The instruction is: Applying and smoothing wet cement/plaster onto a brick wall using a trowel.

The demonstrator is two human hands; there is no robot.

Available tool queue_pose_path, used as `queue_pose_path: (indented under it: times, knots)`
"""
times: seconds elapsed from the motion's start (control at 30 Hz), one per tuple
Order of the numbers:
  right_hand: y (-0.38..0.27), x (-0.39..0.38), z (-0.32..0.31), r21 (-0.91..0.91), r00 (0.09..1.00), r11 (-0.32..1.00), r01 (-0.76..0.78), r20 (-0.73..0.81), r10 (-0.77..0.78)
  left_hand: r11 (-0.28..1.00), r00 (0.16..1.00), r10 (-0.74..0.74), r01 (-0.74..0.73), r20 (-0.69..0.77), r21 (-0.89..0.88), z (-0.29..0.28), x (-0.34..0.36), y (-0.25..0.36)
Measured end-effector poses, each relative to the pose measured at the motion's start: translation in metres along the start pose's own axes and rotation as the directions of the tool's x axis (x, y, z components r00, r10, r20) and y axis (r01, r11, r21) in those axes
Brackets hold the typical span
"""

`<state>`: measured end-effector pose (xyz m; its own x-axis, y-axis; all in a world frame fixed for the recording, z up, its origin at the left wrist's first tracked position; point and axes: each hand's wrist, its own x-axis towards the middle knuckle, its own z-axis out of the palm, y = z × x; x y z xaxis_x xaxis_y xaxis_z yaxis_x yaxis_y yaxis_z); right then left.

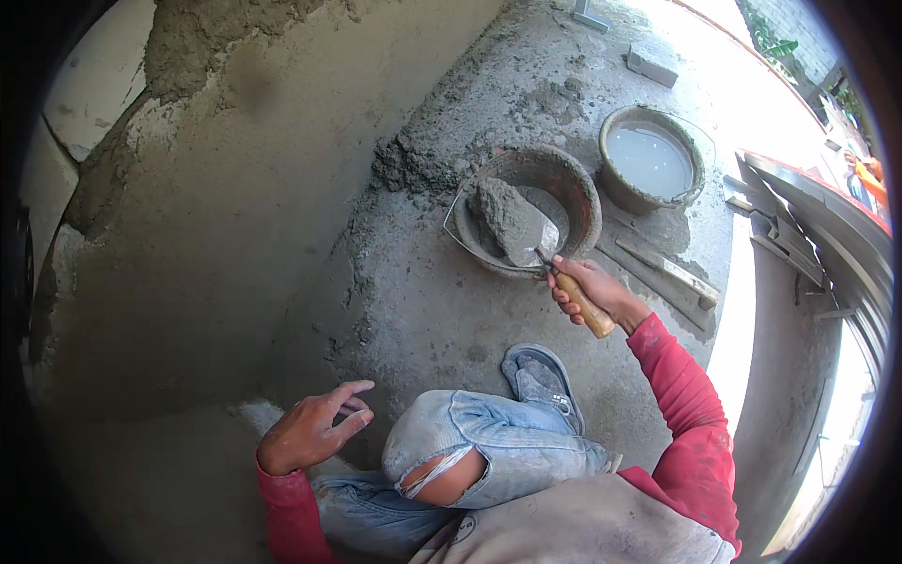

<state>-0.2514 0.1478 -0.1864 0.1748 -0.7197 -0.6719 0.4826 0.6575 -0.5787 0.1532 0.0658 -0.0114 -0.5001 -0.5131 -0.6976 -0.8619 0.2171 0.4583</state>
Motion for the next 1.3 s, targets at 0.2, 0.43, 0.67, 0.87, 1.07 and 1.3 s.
queue_pose_path:
  times: [0.2,0.43,0.67,0.87,1.07,1.3]
  knots:
    - [-0.007,0.011,0.049,0.25,0.991,0.959,0.131,-0.062,-0.119,0.997,0.998,0.07,-0.07,-0.004,0.015,0.011,-0.001,-0.01]
    - [-0.112,0.031,0.201,0.415,0.345,0.268,0.869,-0.122,-0.931,0.998,0.996,0.062,-0.064,0.064,0.016,0.016,-0.009,-0.017]
    - [-0.285,0.142,0.366,-0.411,-0.45,-0.236,0.88,-0.566,-0.691,0.988,0.986,0.157,-0.157,0.059,-0.005,0.024,-0.02,-0.02]
    - [-0.163,0.093,0.331,-0.194,-0.028,-0.122,0.973,0.429,-0.903,0.983,0.977,0.183,-0.181,0.111,-0.032,0.021,-0.02,-0.022]
    - [-0.044,-0.001,0.134,-0.852,0.667,0.279,0.442,0.104,-0.738,0.978,0.978,0.206,-0.207,0.04,0.037,0.024,-0.019,-0.017]
    - [-0.09,0.014,0.001,-0.984,0.939,-0.172,-0.052,0.011,-0.345,0.954,0.956,0.291,-0.292,0.014,0.064,0.019,-0.016,-0.003]
